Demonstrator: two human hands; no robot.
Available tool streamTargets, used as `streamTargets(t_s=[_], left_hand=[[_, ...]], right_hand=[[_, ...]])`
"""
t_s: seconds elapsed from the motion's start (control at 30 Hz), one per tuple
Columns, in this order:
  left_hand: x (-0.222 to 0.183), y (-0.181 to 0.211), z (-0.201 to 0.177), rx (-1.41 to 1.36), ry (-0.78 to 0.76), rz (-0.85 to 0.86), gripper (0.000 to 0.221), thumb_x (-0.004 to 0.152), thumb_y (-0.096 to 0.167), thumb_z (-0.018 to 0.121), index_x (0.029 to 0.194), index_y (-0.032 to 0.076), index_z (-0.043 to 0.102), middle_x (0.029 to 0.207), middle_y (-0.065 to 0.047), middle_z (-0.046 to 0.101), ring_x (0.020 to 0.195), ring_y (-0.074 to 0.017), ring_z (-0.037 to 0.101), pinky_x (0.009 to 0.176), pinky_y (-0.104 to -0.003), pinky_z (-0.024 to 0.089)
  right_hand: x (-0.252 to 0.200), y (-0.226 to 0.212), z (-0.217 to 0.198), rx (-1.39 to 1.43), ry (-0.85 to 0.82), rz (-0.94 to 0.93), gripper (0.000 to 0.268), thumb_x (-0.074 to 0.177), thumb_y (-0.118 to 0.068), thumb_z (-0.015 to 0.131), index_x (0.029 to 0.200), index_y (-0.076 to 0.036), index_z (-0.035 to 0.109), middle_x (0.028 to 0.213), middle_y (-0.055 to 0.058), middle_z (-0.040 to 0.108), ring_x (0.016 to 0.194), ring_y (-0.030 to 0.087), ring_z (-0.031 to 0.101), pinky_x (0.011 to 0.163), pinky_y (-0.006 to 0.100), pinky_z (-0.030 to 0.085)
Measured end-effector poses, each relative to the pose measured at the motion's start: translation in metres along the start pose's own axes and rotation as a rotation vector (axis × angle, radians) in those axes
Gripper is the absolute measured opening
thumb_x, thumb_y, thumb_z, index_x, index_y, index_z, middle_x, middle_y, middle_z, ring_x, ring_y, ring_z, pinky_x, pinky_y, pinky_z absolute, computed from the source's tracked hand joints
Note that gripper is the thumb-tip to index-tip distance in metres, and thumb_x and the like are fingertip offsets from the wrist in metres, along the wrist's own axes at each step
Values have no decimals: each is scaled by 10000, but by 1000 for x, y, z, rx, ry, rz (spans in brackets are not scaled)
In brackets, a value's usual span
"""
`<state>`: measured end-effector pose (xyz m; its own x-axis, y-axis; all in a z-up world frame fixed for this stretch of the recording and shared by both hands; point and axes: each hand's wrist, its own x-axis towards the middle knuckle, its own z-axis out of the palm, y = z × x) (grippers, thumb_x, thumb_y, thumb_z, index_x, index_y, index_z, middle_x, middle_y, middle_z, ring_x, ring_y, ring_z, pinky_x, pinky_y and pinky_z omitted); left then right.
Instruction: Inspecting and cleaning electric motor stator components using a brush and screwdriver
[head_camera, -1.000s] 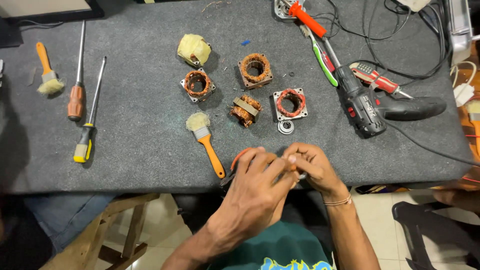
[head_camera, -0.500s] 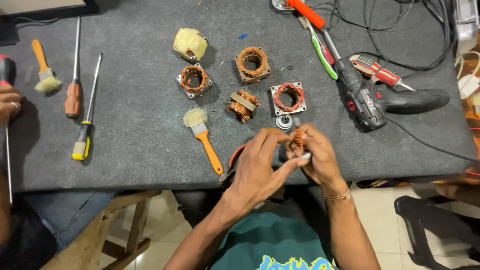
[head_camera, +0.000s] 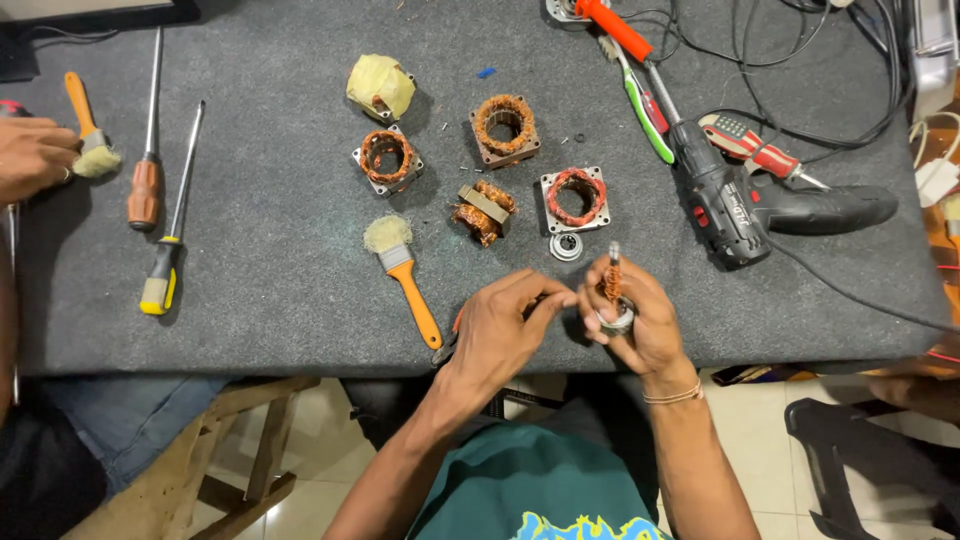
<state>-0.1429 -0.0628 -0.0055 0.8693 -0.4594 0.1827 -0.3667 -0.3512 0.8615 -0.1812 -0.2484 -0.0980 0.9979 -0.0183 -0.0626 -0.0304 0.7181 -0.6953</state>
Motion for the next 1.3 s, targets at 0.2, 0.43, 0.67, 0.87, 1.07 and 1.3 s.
streamTargets(t_s=[0.2, 0.43, 0.67, 0.87, 1.07, 1.3], left_hand=[[8, -28, 9, -47, 16, -94, 17, 897, 151, 735, 898, 154, 752, 750, -85, 724, 733, -316, 736, 641, -390, 565], [22, -13, -27, -467, 23, -222, 59, 930, 94, 708, 909, 62, 752, 642, -14, 657, 617, -79, 607, 564, -210, 508], [13, 30, -73, -20, -283, 126, 137, 950, 172, 693, 850, 87, 731, 679, -78, 659, 604, -212, 597, 571, -331, 485], [-13, 34, -65, 338, -158, 261, 270, 1008, 348, 603, 832, 147, 646, 708, -37, 586, 691, -261, 656, 572, -361, 515], [-11, -13, -57, 14, -3, -100, 118, 954, 222, 683, 866, 151, 717, 644, -44, 635, 598, -190, 615, 549, -317, 519], [-10, -39, -41, -778, 61, -306, 241, 1025, 197, 624, 873, 13, 658, 617, -49, 551, 565, -95, 548, 526, -235, 561]], right_hand=[[-7, 1, 1, -151, -73, 32, 360, 981, -249, 527, 1135, 75, 559, 494, 86, 440, 454, 239, 595, 309, 237, 446], [-8, -2, -1, -675, -300, -14, 374, 889, -236, 673, 1134, 39, 610, 790, 167, 661, 690, 249, 690, 481, 268, 522], [-8, -9, 11, -785, -479, -99, 196, 900, -99, 699, 1059, 15, 683, 901, 153, 652, 818, 238, 617, 702, 371, 518], [-7, -3, 16, -579, -253, -13, 239, 935, -78, 635, 1128, 63, 635, 819, 167, 654, 711, 224, 666, 552, 323, 570], [-9, 8, -5, -204, -139, -68, 317, 845, -101, 663, 1065, 108, 571, 712, 174, 542, 548, 193, 572, 348, 233, 445], [-6, -19, 30, -811, -444, -145, 282, 901, -141, 741, 1138, 6, 705, 774, 112, 631, 733, 196, 581, 693, 362, 473]])
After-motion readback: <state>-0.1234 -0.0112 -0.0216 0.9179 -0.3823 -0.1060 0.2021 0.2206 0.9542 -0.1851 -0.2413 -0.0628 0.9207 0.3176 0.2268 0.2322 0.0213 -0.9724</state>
